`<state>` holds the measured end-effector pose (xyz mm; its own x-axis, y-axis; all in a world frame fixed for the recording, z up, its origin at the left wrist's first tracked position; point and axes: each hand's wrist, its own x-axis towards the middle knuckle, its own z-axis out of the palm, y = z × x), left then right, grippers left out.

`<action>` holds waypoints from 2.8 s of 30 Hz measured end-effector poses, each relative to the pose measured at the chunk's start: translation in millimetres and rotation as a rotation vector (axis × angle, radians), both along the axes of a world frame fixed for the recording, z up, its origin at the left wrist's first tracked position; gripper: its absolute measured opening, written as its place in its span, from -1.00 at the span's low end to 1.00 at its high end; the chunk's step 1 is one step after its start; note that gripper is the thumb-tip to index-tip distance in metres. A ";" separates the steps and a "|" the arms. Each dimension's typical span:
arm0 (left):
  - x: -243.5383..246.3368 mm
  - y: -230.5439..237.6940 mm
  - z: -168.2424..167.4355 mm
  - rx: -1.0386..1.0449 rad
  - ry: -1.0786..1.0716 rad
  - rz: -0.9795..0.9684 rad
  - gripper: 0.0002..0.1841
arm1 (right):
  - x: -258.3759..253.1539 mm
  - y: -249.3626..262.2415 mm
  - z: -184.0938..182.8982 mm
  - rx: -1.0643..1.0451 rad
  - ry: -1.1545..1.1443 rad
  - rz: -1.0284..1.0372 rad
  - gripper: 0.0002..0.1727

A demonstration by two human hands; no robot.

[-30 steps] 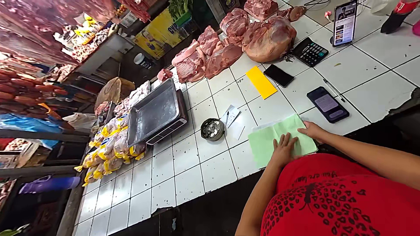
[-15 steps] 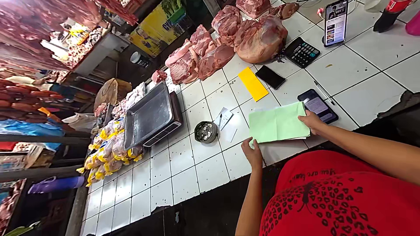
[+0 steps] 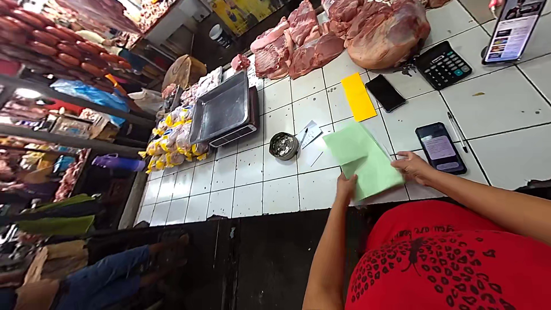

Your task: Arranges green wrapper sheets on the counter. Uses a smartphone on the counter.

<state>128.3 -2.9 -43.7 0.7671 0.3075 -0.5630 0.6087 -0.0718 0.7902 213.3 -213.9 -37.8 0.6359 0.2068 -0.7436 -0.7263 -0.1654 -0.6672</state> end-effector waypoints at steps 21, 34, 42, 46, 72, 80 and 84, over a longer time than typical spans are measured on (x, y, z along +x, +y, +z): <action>-101.3 71.7 -14.8 -0.429 0.044 0.046 -0.62 | -19.5 58.9 -30.1 -0.304 -0.838 1.636 -0.12; -99.5 55.7 3.0 0.053 -0.510 0.095 -0.81 | 17.3 112.9 41.0 -0.217 -1.217 1.450 -0.76; -75.8 109.2 0.2 0.249 -0.821 -0.044 -0.67 | -26.5 125.4 80.3 -0.273 -1.761 1.209 -0.67; -68.7 114.0 -16.5 0.172 -0.788 -0.092 -0.74 | -27.6 145.7 60.4 -0.336 -1.493 1.368 -0.58; -14.1 152.4 20.1 0.181 -1.116 -0.242 -0.84 | -18.1 53.5 118.5 -0.428 -1.155 0.827 -0.77; -20.3 117.1 -25.6 0.128 -0.756 -0.196 -0.76 | -26.3 26.8 73.7 -0.493 -1.032 0.864 -0.72; -18.2 107.0 -19.9 0.073 -0.764 -0.132 -0.75 | -25.8 20.3 84.1 -0.477 -1.013 0.912 -0.72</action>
<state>110.1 104.0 -63.7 0.9668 0.2030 0.1552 -0.1204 -0.1740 0.9774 187.5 -193.6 46.2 0.7062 0.6863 -0.1742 0.4947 -0.6543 -0.5720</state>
